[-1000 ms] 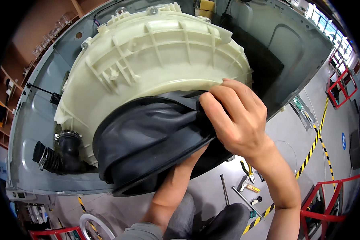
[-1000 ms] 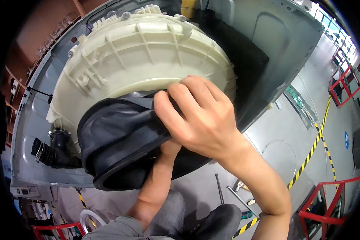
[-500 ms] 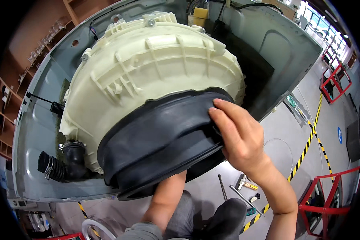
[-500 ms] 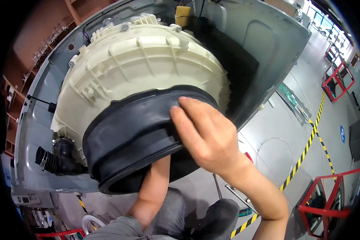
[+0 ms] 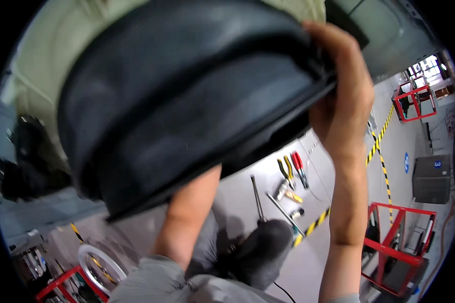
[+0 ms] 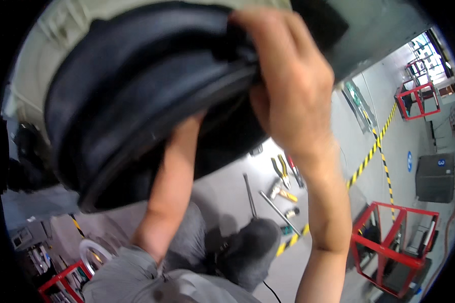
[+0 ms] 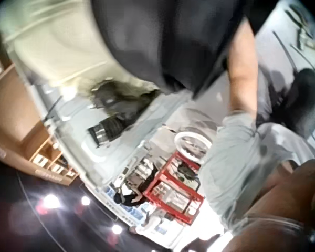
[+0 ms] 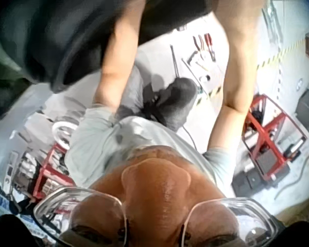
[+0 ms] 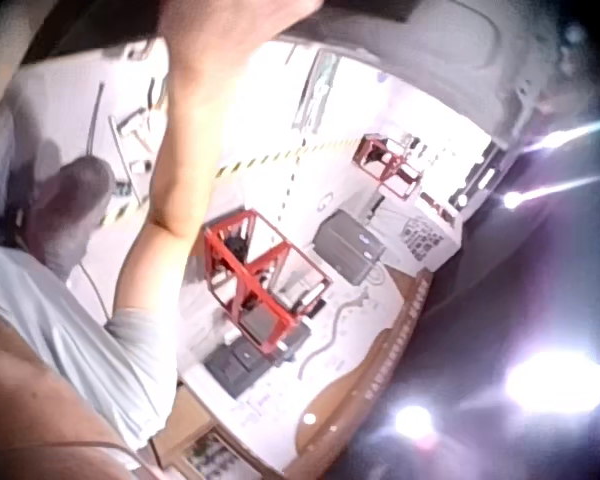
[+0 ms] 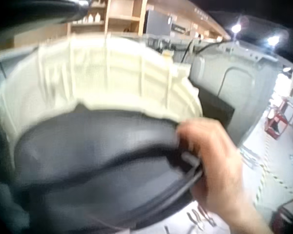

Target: The person manipulates the black rubber door gasket of a washing machine by hand, pressing it into place around the rim of the drum and tucking the edges of the seal to ensure it is properly seated.

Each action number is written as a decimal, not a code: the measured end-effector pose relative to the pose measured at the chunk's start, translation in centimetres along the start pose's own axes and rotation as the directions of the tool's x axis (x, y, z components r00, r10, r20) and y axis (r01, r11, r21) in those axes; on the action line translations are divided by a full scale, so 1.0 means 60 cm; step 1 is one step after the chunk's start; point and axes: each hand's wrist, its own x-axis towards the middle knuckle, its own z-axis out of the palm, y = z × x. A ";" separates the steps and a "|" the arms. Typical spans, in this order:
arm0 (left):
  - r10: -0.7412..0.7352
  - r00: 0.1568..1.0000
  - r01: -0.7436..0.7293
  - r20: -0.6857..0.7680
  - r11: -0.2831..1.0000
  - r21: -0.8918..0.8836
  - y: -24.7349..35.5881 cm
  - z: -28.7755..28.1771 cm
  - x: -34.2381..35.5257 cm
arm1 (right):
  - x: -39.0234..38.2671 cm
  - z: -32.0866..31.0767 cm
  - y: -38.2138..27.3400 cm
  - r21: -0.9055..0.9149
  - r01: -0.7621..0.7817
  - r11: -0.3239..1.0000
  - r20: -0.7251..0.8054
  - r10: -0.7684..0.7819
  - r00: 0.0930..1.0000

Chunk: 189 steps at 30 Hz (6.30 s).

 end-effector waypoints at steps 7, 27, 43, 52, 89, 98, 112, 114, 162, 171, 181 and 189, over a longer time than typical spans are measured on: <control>0.073 0.993 -0.083 -0.098 0.991 -0.109 -0.026 0.015 0.007 | 0.026 -0.010 -0.063 0.285 -0.140 0.948 0.148 0.100 0.984; -0.200 0.979 0.201 0.039 0.979 -0.021 -0.057 0.172 -0.091 | -0.047 0.001 -0.040 -0.113 0.062 0.992 0.026 -0.059 0.998; -0.340 0.765 0.288 0.546 0.940 0.182 -0.046 0.113 -0.192 | -0.211 -0.035 -0.036 0.015 -0.271 0.963 -0.224 0.267 0.937; -0.216 0.937 0.240 0.274 0.969 -0.055 -0.099 0.150 -0.213 | -0.231 -0.008 -0.001 0.203 -0.437 0.876 -0.323 0.481 0.815; -0.533 0.693 0.140 0.485 0.759 0.635 0.244 -0.118 0.236 | 0.111 -0.075 0.015 -0.002 -0.765 -0.644 0.723 0.528 -0.447; -0.563 0.697 0.189 0.444 0.742 0.644 0.237 -0.106 0.227 | 0.093 -0.093 0.012 0.052 -0.360 -0.931 0.778 0.264 -0.570; -0.575 0.693 0.217 0.435 0.742 0.635 0.262 -0.103 0.205 | 0.115 -0.037 -0.005 0.238 -0.020 -0.971 0.871 0.223 -0.438; -0.556 0.710 0.199 0.432 0.747 0.635 0.265 -0.102 0.202 | 0.108 -0.031 -0.002 0.218 -0.034 -0.975 0.861 0.209 -0.464; -0.650 0.521 0.200 0.553 0.723 0.661 0.268 -0.159 0.183 | 0.100 0.012 -0.026 0.310 -0.105 -0.945 0.811 0.321 -0.490; -0.663 0.546 0.292 0.512 0.724 0.625 0.266 -0.159 0.215 | 0.101 0.021 -0.026 0.312 0.244 -0.918 0.904 0.208 -0.373; -0.983 0.172 0.931 -0.066 0.140 0.337 0.360 -0.187 0.204 | 0.137 -0.010 -0.011 0.270 -0.017 -0.963 0.834 0.243 -0.495; -0.953 -0.248 0.949 -0.174 -0.203 -0.240 0.329 -0.208 0.223 | 0.160 -0.018 -0.006 0.247 -0.084 -0.965 0.814 0.254 -0.522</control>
